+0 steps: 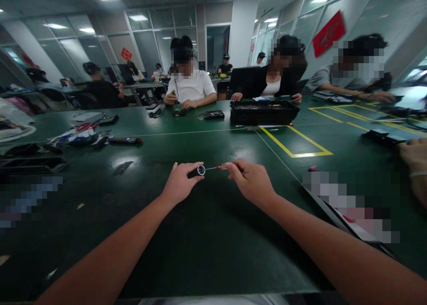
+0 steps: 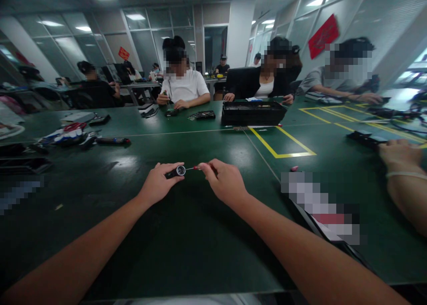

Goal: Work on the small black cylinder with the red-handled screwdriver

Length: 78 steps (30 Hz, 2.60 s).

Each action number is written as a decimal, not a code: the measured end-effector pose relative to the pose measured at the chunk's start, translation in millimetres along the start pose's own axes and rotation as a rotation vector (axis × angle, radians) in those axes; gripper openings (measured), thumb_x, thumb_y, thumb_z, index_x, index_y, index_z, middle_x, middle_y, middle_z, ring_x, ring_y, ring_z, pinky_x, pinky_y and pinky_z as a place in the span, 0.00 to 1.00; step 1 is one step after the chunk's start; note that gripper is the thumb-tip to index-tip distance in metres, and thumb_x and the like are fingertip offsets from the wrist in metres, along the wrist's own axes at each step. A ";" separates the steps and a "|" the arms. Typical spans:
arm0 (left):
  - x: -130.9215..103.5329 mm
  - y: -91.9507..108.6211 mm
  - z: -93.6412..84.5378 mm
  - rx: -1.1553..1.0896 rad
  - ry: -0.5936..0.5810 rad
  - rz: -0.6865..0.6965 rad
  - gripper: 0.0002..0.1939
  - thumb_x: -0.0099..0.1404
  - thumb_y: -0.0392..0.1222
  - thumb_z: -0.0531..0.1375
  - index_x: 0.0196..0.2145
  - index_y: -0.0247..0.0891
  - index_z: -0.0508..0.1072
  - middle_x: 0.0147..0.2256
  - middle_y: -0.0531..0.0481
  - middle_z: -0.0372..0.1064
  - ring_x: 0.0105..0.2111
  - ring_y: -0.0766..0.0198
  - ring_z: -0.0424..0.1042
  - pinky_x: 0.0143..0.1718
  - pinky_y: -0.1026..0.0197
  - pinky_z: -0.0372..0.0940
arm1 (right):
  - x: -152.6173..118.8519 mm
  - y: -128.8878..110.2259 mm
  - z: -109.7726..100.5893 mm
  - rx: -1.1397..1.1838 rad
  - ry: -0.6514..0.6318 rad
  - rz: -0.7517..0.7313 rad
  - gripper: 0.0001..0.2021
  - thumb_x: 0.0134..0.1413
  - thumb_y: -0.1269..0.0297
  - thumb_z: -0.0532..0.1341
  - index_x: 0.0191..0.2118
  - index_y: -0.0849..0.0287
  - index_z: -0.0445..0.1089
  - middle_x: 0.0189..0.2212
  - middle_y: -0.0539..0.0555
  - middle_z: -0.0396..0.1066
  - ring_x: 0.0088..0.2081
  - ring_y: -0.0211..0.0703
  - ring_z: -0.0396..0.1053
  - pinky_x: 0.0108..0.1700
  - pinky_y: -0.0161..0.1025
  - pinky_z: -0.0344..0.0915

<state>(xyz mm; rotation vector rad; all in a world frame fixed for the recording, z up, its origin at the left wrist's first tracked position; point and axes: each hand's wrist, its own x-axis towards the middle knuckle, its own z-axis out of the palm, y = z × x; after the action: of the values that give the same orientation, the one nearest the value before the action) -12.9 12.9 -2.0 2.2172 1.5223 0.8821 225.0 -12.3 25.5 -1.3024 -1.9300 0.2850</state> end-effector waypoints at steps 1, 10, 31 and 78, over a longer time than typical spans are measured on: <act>-0.1 0.6 -0.2 0.002 -0.004 0.003 0.21 0.64 0.42 0.65 0.55 0.53 0.73 0.53 0.50 0.74 0.55 0.50 0.69 0.66 0.29 0.40 | 0.1 -0.3 -0.4 -0.017 0.000 0.013 0.23 0.68 0.50 0.52 0.26 0.56 0.72 0.18 0.49 0.70 0.20 0.38 0.65 0.25 0.37 0.54; -0.1 1.1 -2.8 0.003 -0.009 -0.011 0.21 0.64 0.41 0.65 0.55 0.52 0.74 0.53 0.50 0.74 0.56 0.50 0.68 0.66 0.30 0.41 | 1.1 -1.1 -2.6 -0.007 -0.058 0.053 0.23 0.68 0.49 0.52 0.27 0.57 0.70 0.18 0.49 0.68 0.20 0.38 0.64 0.24 0.37 0.53; -1.0 4.2 3.0 0.024 -0.030 0.022 0.21 0.64 0.41 0.66 0.54 0.52 0.74 0.53 0.52 0.74 0.55 0.51 0.68 0.66 0.28 0.39 | -3.2 6.6 11.7 0.504 -0.011 0.140 0.11 0.64 0.58 0.58 0.47 0.55 0.70 0.37 0.53 0.75 0.36 0.43 0.71 0.39 0.41 0.66; -3.5 5.6 4.6 -0.064 0.040 0.119 0.22 0.64 0.38 0.66 0.55 0.46 0.74 0.52 0.49 0.74 0.53 0.55 0.71 0.58 0.47 0.64 | 0.7 4.4 3.3 0.106 0.001 0.111 0.19 0.63 0.47 0.58 0.27 0.54 0.71 0.17 0.48 0.67 0.20 0.40 0.64 0.26 0.39 0.53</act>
<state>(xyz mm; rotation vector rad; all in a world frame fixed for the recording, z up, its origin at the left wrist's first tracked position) -6.8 7.9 -3.4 2.2761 1.3715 1.0016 225.6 -9.0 21.2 -1.3406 -1.8192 0.4365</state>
